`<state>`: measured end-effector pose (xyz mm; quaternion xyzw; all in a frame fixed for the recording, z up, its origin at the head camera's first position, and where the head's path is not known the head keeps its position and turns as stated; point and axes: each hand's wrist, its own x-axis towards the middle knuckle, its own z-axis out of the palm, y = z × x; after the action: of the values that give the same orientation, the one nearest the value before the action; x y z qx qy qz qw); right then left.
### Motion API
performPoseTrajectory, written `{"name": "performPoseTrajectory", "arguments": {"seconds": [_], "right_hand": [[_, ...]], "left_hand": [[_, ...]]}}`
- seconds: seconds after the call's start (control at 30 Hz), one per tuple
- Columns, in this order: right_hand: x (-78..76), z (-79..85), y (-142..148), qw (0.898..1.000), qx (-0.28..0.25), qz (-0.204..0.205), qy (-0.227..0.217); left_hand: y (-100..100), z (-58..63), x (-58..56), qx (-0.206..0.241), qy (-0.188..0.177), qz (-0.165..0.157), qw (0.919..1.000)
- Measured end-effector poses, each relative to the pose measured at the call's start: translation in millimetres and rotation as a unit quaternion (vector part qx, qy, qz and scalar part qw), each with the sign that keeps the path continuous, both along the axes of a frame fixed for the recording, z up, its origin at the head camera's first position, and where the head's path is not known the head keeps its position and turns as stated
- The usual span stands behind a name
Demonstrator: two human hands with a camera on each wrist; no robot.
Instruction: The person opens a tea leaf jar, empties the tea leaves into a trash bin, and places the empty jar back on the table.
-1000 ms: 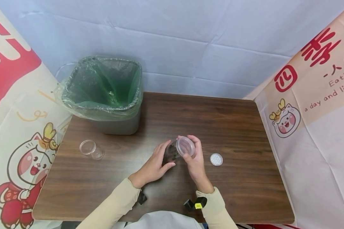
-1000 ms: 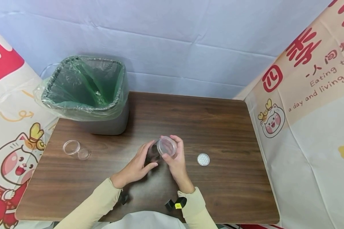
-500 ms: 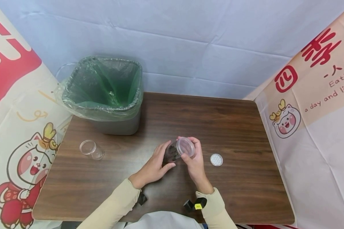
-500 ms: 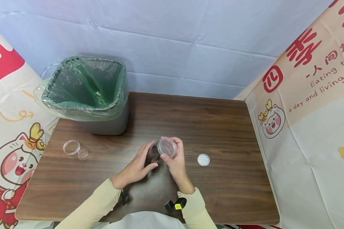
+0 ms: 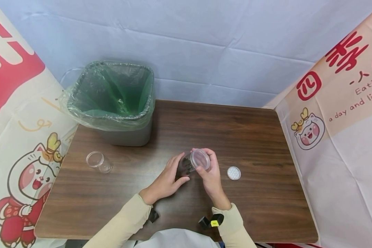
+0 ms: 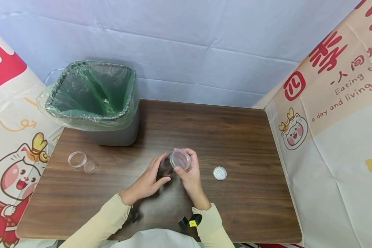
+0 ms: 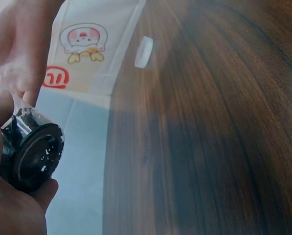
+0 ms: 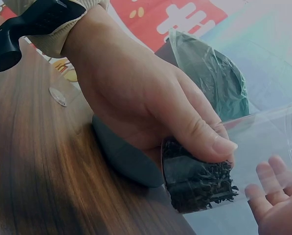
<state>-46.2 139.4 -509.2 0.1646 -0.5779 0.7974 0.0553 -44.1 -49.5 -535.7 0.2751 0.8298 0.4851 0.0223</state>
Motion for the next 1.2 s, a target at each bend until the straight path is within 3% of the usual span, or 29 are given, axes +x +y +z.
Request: {"name": "performPoseTrajectory", "arguments": {"seconds": [0.3,0.5,0.7,1.2], "right_hand": [[-0.1,-1.3,1.7,1.0,0.007,0.003,0.0],[-0.5,-0.9,3.7,1.0,-0.001,0.023,-0.004],[-0.3,0.7,4.9,0.999,-0.017,0.042,-0.006],[0.2,-1.1,-0.3,0.998,-0.05,0.022,-0.008]], "left_hand": [[-0.9,0.3,1.7,0.009,0.0,-0.001,1.0],[-0.3,-0.5,1.4,0.008,-0.017,-0.003,0.9998],[1.1,-0.5,1.9,0.012,-0.011,-0.001,0.9999],[1.3,-1.6,1.5,0.004,-0.009,0.007,0.9999]]}}
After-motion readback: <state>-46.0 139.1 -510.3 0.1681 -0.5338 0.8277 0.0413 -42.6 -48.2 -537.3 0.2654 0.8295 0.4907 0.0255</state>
